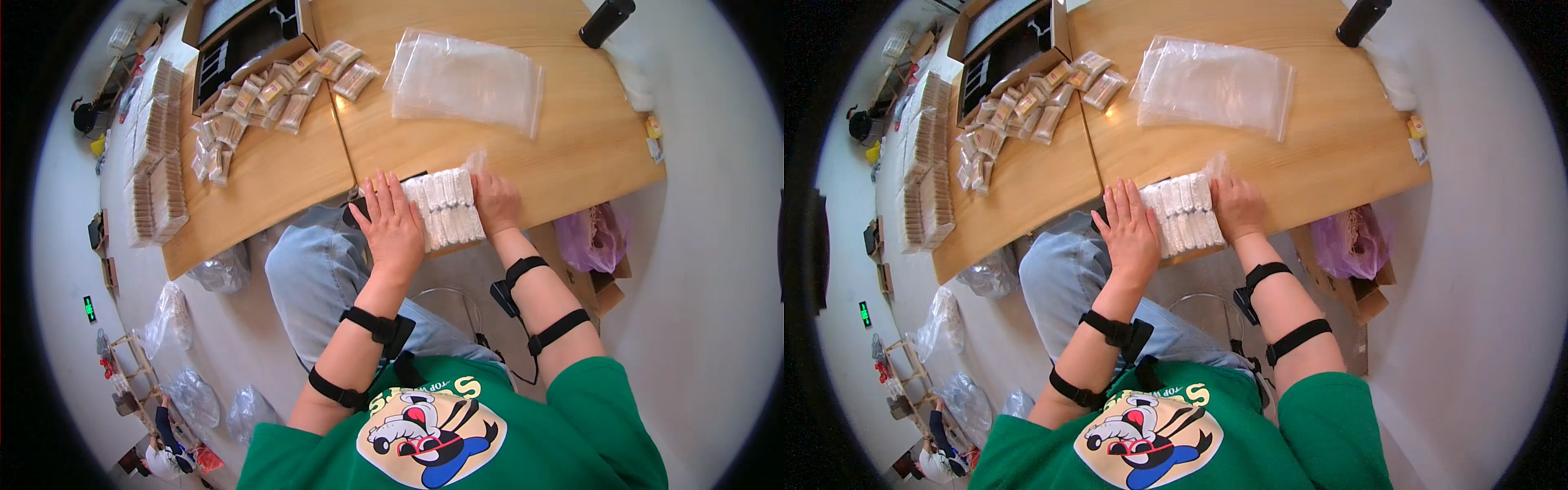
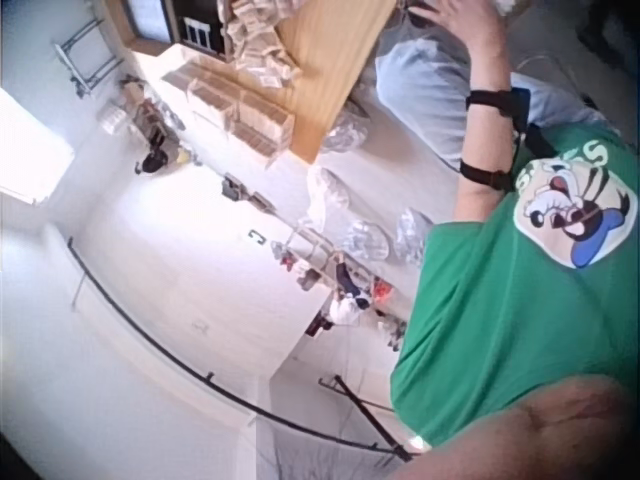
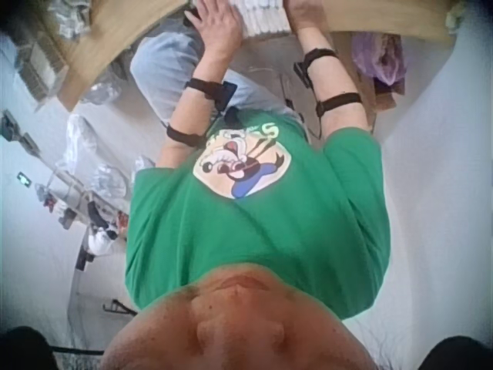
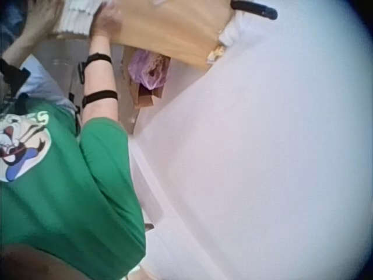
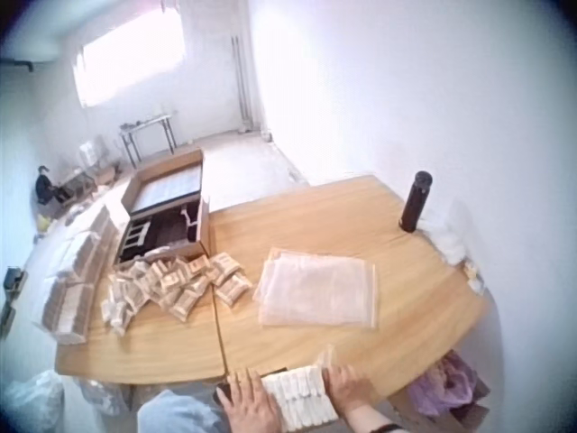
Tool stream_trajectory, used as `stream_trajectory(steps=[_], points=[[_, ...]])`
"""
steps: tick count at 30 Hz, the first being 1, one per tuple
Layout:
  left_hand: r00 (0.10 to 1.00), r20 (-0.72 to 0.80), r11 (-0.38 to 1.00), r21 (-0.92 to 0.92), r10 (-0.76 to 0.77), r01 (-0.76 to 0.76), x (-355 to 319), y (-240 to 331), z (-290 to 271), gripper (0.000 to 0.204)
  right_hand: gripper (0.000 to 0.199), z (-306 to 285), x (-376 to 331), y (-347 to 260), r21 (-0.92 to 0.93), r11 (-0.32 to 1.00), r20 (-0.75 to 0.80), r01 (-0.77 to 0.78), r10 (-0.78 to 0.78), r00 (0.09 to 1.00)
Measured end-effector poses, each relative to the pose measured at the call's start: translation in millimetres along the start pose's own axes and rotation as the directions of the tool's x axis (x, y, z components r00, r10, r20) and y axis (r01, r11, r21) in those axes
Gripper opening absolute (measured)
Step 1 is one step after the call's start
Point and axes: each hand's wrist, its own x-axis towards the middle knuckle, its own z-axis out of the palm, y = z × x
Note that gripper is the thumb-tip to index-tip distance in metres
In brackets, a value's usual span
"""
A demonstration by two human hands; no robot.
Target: Packing small bags of cotton swabs into a larger plastic bag.
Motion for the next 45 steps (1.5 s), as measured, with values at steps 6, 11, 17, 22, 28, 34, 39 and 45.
stream_trajectory(steps=[6, 11, 17, 22, 28, 34, 39, 45], points=[[0.997, 0.057, 0.996, -0.071, 0.051, -0.046, 1.5, 10.5, -7.7, 0.056, 0.02, -5.5, 8.3, -4.0, 0.06, 0.998, 0.019, -0.032, 0.031, 0.999], [0.998, 0.055, 0.999, 0.039, 0.026, -0.028, 1.7, 14.1, -1.1, 0.055, 0.021, 2.2, 1.7, 0.3, 0.049, 0.998, -0.013, -0.028, 0.029, 1.0], [0.998, 0.022, 0.997, -0.043, 0.066, -0.065, 5.0, 25.2, -4.3, 0.056, 0.022, -3.0, 2.9, -4.8, 0.078, 0.995, 0.032, -0.06, 0.057, 0.998], [0.997, 0.036, 0.998, -0.012, 0.061, -0.061, 5.6, 27.8, -2.3, 0.056, 0.022, 0.1, 3.0, -0.1, 0.072, 0.997, -0.017, -0.001, 0.002, 1.0], [0.997, 0.06, 0.995, -0.087, 0.052, -0.046, 8.8, 36.1, -3.1, 0.055, 0.021, -2.6, -1.7, -3.5, 0.084, 0.994, 0.062, -0.066, 0.061, 0.996], [0.996, 0.059, 0.996, -0.057, 0.07, -0.067, 7.6, 39.8, 0.3, 0.056, 0.02, 0.6, 3.2, -0.3, 0.077, 0.997, -0.004, -0.01, 0.01, 1.0], [0.993, 0.096, 0.99, -0.13, 0.064, -0.051, 7.6, 45.5, -0.9, 0.055, 0.02, -2.0, 2.3, -2.6, 0.121, 0.992, -0.01, -0.039, 0.04, 0.999], [0.994, 0.057, 0.994, -0.063, 0.095, -0.091, 8.2, 49.8, 1.5, 0.057, 0.02, 0.1, 0.8, -2.5, 0.08, 0.996, 0.014, -0.038, 0.037, 0.999]])
